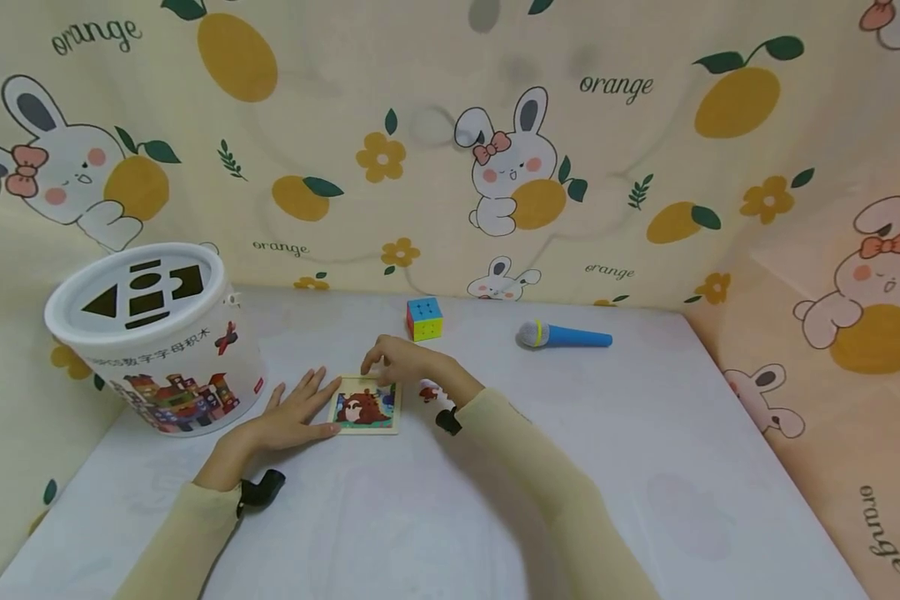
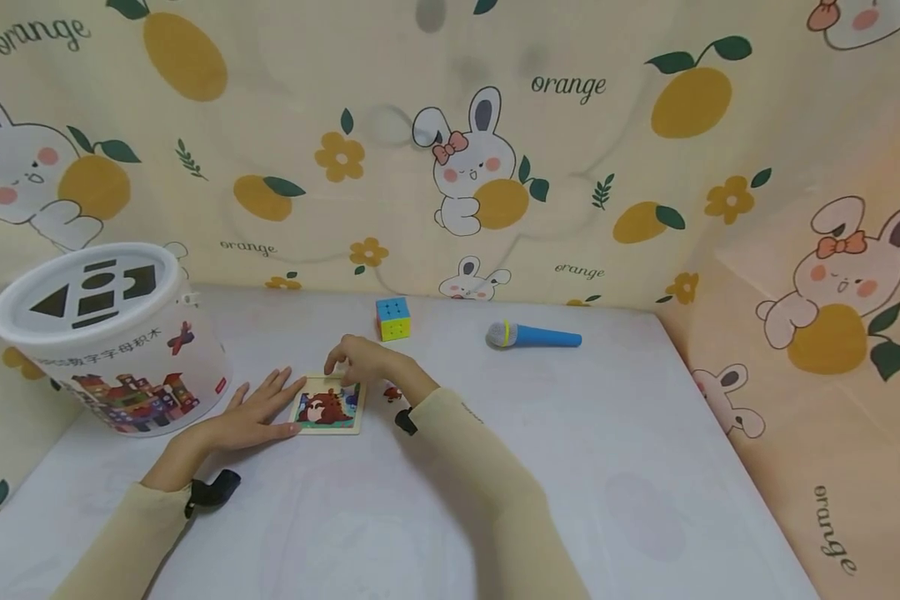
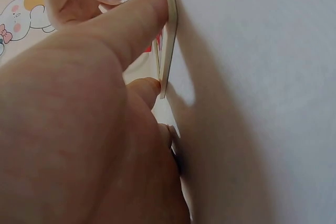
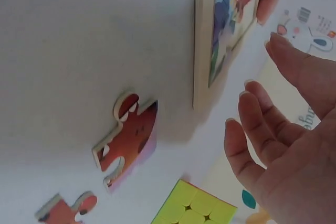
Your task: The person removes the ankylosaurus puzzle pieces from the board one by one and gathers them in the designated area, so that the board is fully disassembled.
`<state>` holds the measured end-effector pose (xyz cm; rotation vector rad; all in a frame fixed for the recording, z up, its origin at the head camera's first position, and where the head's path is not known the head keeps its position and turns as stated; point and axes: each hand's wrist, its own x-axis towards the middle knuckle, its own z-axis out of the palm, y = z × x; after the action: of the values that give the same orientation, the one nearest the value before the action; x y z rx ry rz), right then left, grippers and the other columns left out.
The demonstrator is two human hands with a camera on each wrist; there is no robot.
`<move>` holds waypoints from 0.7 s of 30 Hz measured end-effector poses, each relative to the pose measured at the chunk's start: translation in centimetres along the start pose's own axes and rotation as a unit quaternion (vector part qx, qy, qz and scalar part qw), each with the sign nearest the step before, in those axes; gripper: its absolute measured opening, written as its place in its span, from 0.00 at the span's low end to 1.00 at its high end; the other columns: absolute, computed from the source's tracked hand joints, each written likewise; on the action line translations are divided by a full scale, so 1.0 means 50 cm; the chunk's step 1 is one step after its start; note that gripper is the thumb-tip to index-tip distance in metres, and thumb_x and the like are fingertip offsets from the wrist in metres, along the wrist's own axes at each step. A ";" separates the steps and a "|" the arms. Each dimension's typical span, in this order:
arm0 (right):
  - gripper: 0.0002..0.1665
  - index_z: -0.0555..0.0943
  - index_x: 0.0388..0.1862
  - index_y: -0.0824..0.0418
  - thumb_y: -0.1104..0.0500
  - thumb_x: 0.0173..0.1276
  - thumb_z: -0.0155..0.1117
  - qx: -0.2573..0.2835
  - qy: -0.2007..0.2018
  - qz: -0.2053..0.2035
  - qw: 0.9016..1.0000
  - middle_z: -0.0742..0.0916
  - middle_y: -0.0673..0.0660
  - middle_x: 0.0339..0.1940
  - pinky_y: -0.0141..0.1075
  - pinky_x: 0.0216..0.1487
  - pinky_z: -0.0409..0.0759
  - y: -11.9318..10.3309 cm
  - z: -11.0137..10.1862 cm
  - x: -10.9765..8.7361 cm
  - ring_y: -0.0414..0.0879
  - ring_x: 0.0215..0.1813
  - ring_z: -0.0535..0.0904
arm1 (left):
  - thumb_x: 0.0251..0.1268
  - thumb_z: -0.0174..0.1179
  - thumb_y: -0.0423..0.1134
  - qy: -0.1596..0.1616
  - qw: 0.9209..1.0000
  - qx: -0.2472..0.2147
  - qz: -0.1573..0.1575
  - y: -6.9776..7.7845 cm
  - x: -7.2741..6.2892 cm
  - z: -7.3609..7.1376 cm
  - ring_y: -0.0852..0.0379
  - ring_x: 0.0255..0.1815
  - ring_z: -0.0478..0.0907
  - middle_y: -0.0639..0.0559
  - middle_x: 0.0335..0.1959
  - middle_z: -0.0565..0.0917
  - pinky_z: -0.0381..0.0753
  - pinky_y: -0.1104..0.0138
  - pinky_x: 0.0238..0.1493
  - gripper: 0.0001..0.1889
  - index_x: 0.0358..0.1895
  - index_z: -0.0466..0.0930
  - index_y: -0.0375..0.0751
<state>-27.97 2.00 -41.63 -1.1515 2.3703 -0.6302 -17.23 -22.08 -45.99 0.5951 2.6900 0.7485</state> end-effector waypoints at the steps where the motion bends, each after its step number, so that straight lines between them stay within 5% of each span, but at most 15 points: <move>1: 0.17 0.85 0.55 0.60 0.66 0.68 0.67 -0.001 -0.001 0.003 1.000 0.80 0.61 0.54 0.33 0.54 0.74 -0.002 0.001 0.002 0.49 0.53 0.73 | 0.70 0.57 0.59 0.000 1.000 0.000 0.000 0.001 0.001 0.000 0.31 0.79 0.31 0.30 0.80 0.40 0.23 0.32 0.68 0.44 0.79 0.51 0.38; 12: 0.15 0.86 0.52 0.60 0.67 0.66 0.69 -0.019 -0.004 0.050 0.999 0.78 0.55 0.48 0.32 0.54 0.74 -0.011 0.013 -0.007 0.44 0.50 0.72 | 0.69 0.58 0.58 0.004 1.000 0.004 -0.004 0.006 0.001 0.000 0.30 0.79 0.32 0.30 0.80 0.41 0.24 0.31 0.68 0.44 0.79 0.51 0.38; 21: 0.18 0.85 0.54 0.58 0.67 0.65 0.70 -0.029 -0.002 0.046 0.999 0.77 0.56 0.49 0.31 0.54 0.74 -0.002 0.019 -0.008 0.44 0.50 0.73 | 0.70 0.58 0.58 0.004 1.000 -0.002 -0.006 0.002 0.001 0.002 0.31 0.79 0.31 0.30 0.80 0.41 0.23 0.32 0.68 0.44 0.79 0.51 0.38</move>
<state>-27.16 2.07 -42.26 -1.0584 2.4372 -0.5311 -17.22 -21.94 -46.06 0.5745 2.6970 0.7542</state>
